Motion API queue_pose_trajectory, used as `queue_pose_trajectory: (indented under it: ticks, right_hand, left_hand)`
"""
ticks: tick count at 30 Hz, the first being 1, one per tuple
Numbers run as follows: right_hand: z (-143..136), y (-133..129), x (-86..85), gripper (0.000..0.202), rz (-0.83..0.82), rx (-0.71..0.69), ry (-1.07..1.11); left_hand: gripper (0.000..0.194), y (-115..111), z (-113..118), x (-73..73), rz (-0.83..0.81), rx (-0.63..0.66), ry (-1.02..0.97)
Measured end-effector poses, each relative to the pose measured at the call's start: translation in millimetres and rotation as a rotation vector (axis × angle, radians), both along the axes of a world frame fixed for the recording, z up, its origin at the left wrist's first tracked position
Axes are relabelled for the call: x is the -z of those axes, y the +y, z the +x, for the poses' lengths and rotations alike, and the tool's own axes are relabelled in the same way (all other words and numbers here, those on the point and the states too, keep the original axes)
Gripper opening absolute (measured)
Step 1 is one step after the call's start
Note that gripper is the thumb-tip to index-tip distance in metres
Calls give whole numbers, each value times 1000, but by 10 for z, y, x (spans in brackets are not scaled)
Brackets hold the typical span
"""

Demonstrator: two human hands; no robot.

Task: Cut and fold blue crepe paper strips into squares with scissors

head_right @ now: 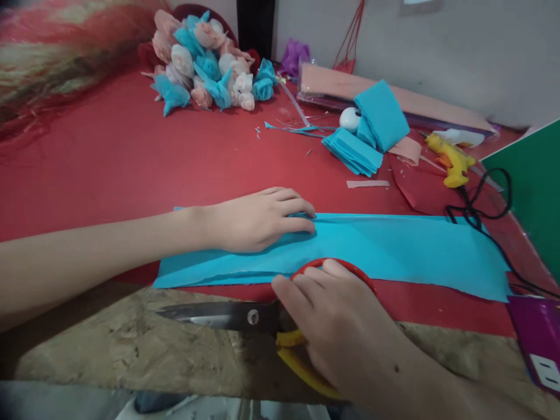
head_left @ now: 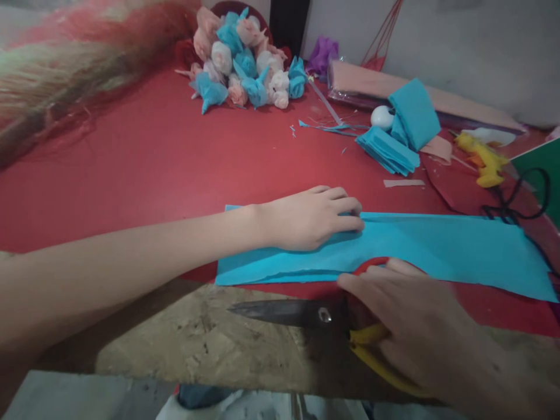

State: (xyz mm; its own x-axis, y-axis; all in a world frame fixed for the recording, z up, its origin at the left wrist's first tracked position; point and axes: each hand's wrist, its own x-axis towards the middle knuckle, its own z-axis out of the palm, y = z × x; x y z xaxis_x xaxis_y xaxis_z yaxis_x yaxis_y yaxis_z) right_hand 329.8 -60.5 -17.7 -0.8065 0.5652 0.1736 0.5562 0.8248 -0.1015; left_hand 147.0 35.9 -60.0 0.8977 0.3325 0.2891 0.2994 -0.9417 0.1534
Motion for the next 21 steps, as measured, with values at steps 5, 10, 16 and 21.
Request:
queue_pose_trajectory:
  ticks: [5, 10, 16, 21]
  right_hand:
    - [346, -29, -137, 27, -26, 334, 54]
    - [620, 259, -292, 28, 136, 818, 64]
    - [453, 942, -219, 28, -104, 730, 6]
    - [46, 1387, -77, 30, -176, 507, 0]
  left_hand:
    - [32, 3, -5, -1, -11, -7, 17]
    - [31, -7, -9, -31, -26, -1, 9]
    - [30, -20, -2, -70, -25, -18, 47]
    - [29, -27, -6, -91, 20, -20, 32]
